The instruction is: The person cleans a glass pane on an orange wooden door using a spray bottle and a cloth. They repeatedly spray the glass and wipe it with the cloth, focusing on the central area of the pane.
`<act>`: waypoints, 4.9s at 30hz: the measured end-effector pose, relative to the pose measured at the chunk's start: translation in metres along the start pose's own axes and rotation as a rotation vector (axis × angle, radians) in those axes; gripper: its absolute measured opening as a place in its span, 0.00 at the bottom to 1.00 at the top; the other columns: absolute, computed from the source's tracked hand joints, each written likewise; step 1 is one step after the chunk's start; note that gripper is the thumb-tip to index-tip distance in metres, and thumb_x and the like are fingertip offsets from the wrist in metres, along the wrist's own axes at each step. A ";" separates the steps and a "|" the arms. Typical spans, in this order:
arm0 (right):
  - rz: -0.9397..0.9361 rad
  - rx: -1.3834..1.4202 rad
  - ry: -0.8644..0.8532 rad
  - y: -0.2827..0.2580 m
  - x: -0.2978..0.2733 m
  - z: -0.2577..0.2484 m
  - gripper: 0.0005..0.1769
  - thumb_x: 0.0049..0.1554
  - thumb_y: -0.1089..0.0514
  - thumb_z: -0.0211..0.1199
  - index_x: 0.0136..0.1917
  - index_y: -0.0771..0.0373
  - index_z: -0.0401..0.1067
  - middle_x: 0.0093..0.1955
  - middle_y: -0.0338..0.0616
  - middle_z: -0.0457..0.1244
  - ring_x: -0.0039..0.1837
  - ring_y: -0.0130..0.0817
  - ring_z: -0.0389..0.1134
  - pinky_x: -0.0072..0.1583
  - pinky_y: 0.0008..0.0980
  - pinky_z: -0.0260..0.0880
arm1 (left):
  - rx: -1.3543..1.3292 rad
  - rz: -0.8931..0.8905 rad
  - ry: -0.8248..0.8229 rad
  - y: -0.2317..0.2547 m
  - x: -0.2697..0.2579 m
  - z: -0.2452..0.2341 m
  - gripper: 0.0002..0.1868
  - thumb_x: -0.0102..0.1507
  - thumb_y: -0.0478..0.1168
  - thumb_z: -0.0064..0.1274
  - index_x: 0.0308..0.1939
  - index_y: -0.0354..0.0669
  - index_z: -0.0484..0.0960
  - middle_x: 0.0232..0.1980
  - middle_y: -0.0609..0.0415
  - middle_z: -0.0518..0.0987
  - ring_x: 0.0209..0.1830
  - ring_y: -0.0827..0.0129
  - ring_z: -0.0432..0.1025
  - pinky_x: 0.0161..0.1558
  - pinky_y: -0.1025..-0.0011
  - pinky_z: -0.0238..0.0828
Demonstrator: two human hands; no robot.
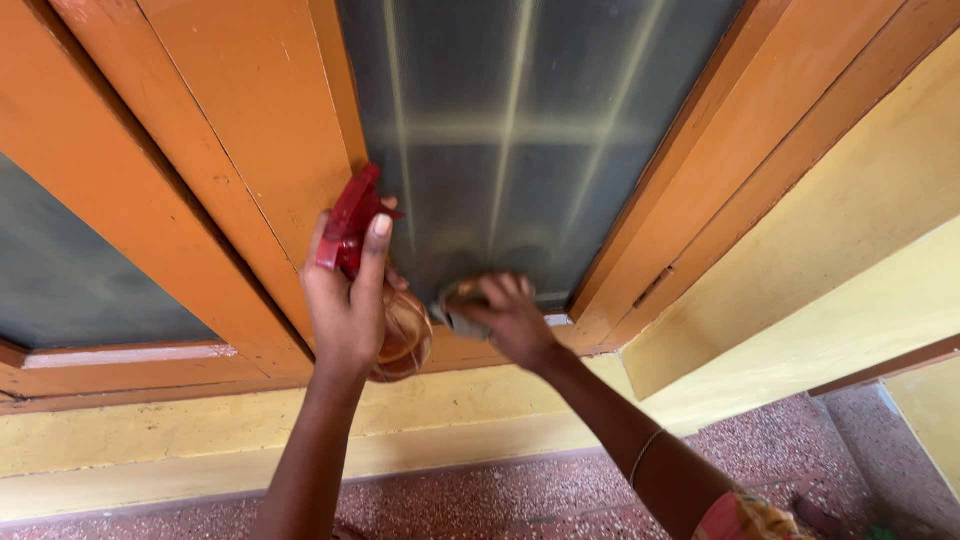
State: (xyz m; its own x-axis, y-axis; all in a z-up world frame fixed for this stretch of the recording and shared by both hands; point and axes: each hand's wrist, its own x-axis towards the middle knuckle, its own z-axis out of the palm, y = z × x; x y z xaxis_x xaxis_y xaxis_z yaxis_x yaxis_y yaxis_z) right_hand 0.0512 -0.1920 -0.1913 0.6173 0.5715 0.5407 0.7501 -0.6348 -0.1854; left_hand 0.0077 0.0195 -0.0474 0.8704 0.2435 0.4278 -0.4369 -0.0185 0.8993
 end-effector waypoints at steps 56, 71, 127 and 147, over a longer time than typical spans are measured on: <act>0.152 -0.136 -0.191 0.010 -0.040 0.042 0.37 0.50 0.58 0.65 0.73 0.43 0.68 0.62 0.42 0.59 0.63 0.41 0.58 0.59 0.45 0.57 | 0.104 -0.134 -0.075 -0.018 -0.020 0.008 0.19 0.66 0.46 0.53 0.53 0.35 0.79 0.48 0.54 0.86 0.27 0.80 0.74 0.27 0.77 0.74; 0.444 -0.054 0.310 0.005 -0.036 -0.073 0.41 0.35 0.82 0.53 0.61 0.61 0.72 0.60 0.51 0.58 0.65 0.54 0.58 0.63 0.48 0.61 | 0.091 -0.183 -0.117 -0.020 -0.023 0.028 0.20 0.66 0.49 0.54 0.55 0.39 0.81 0.32 0.55 0.81 0.20 0.80 0.71 0.24 0.77 0.72; 0.152 -0.048 0.036 0.001 -0.006 -0.005 0.45 0.39 0.71 0.70 0.70 0.47 0.71 0.63 0.40 0.60 0.63 0.40 0.59 0.60 0.44 0.60 | 0.180 -0.104 -0.108 0.003 -0.016 0.033 0.22 0.67 0.50 0.52 0.57 0.37 0.81 0.36 0.57 0.80 0.25 0.80 0.71 0.26 0.76 0.75; 0.202 -0.094 0.596 0.009 0.030 -0.154 0.46 0.35 0.80 0.50 0.66 0.59 0.73 0.60 0.51 0.59 0.63 0.52 0.59 0.63 0.45 0.60 | 0.153 -0.057 -0.128 0.043 0.008 0.041 0.23 0.66 0.52 0.52 0.58 0.40 0.82 0.33 0.57 0.78 0.25 0.80 0.70 0.27 0.76 0.75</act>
State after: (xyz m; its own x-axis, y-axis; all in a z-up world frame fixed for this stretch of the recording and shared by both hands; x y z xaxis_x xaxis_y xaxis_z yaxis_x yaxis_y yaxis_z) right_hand 0.0400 -0.2605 -0.0499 0.4859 0.0654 0.8716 0.5919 -0.7583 -0.2731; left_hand 0.0047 -0.0190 -0.0014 0.9187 0.1230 0.3753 -0.3552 -0.1581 0.9213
